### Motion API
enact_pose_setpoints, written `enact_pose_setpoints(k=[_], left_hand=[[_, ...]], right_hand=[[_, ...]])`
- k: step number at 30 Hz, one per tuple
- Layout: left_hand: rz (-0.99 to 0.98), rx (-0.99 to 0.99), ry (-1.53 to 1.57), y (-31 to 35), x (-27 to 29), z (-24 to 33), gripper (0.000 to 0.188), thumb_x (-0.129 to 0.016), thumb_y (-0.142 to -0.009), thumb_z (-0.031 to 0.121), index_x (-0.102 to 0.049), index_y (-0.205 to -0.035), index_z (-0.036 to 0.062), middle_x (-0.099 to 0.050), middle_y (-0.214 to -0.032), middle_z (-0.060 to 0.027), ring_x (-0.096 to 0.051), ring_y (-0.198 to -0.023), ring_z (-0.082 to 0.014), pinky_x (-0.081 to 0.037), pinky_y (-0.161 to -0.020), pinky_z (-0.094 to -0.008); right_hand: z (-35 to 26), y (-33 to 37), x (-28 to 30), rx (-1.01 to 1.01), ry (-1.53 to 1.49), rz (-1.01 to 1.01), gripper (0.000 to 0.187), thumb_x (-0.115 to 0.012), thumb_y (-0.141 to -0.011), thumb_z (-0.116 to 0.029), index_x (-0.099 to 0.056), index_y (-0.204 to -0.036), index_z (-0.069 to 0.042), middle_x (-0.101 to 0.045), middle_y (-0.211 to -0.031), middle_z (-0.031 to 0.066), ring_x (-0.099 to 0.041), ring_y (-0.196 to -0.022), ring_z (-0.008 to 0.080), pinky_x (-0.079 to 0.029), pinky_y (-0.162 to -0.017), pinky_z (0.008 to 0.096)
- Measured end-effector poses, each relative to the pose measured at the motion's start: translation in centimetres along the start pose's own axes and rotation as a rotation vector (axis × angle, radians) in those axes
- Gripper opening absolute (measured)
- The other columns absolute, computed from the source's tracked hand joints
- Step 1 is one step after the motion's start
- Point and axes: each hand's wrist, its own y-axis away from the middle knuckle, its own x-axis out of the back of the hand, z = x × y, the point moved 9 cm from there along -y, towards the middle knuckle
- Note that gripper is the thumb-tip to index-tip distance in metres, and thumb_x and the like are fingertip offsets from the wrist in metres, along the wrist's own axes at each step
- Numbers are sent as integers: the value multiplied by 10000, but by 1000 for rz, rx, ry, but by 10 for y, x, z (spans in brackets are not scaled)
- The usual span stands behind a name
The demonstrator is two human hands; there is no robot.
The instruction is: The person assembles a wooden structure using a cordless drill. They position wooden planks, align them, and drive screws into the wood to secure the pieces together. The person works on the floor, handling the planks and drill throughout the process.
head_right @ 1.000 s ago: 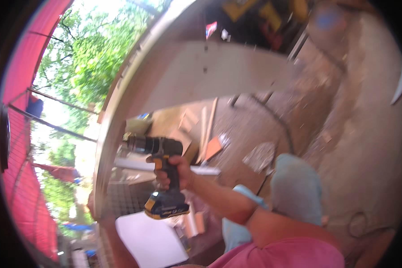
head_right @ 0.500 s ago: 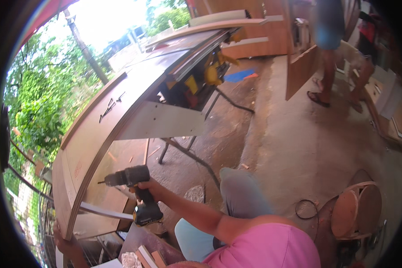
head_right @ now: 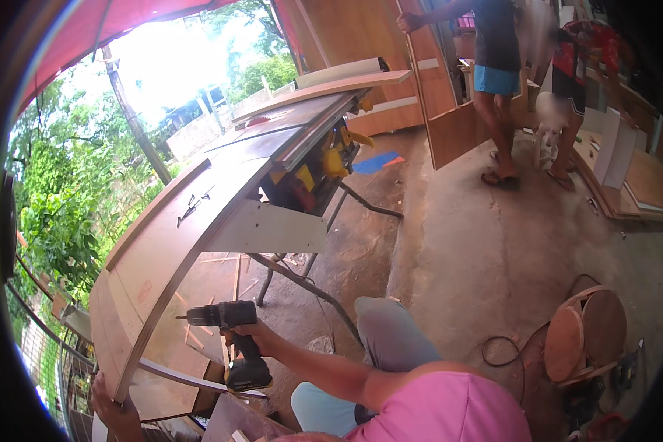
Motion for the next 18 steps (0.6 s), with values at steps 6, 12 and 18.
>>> enact_pose_setpoints(k=[6, 12, 18], left_hand=[[131, -257, -308, -2, 11, 30, 626, -697, -756, 177, -467, -1333, 94, -586, -1241, -176, -584, -1077, -394, -431, -921, -516], [-149, -37, -412, -30, 2, 75, 477, -566, -853, 28, -530, -1324, 94, -551, -1013, -129, -565, -928, -306, -411, -879, -479], [-176, -146, -468, -54, 6, 110, 536, -568, -852, -3, -545, -1359, 171, -502, -901, -111, -560, -775, -299, -447, -807, -402]], right_hand=[[20, -2, -2, -42, -15, 40, 482, -684, -787, -179, -557, -1221, -14, -652, -1118, 129, -660, -909, 240, -568, -734, 376], [29, 5, 4, -126, -211, 67, 476, -623, -838, -242, -522, -1258, -43, -636, -1210, 129, -661, -849, 246, -568, -683, 388], [61, -9, 21, -228, -516, 38, 435, -573, -874, -284, -563, -1233, -39, -668, -1150, 146, -678, -678, 270, -594, -648, 414]])
